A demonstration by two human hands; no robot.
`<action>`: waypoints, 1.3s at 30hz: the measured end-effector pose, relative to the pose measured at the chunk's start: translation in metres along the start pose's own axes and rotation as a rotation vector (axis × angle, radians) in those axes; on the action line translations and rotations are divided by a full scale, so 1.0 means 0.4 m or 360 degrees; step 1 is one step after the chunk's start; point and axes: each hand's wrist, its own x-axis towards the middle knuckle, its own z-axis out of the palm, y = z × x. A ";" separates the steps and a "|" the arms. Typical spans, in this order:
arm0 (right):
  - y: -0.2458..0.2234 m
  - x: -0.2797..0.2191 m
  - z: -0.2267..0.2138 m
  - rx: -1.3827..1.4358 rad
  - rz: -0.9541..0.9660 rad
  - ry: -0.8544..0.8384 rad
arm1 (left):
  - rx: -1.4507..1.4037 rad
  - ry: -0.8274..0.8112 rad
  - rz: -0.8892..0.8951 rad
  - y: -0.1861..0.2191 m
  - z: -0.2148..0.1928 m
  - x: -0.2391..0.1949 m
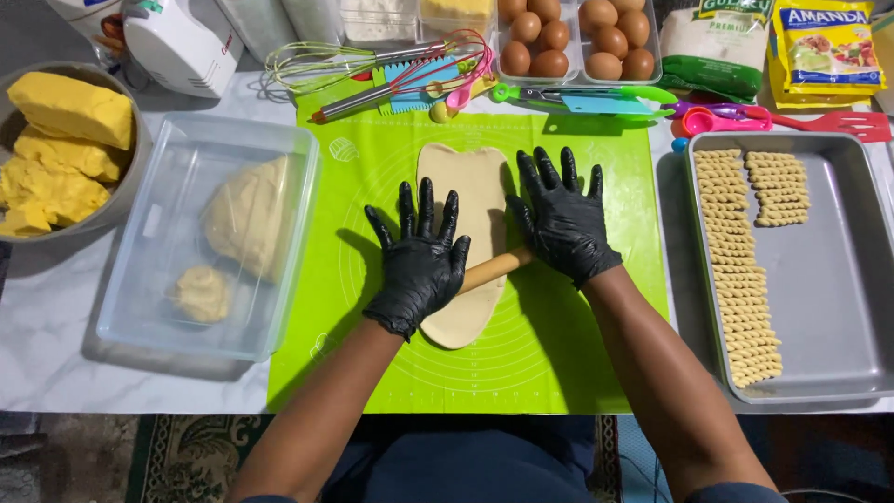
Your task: A person wearing black gloves rolls out a small piece of pastry dough into a thin strip using a small wooden rolling pin on a green silicone mat.
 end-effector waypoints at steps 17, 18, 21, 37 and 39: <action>0.011 -0.208 -0.006 -0.0103 0.0046 0.0012 | -0.0163 0.0390 0.0271 0.065 0.144 -0.106; 0.008 -0.216 -0.011 -0.0089 0.0055 0.0011 | -0.0198 0.0314 0.0265 0.070 0.135 -0.112; 0.007 -0.240 -0.010 -0.0107 0.0080 0.0004 | -0.0106 0.0292 0.0251 0.083 0.154 -0.116; 0.036 -0.375 0.008 -0.0029 -0.0107 0.0184 | -0.0312 0.0937 0.0398 0.114 0.238 -0.189; 0.054 -0.393 0.020 -0.0095 -0.0174 0.0175 | -0.0344 0.0933 0.0445 0.112 0.244 -0.196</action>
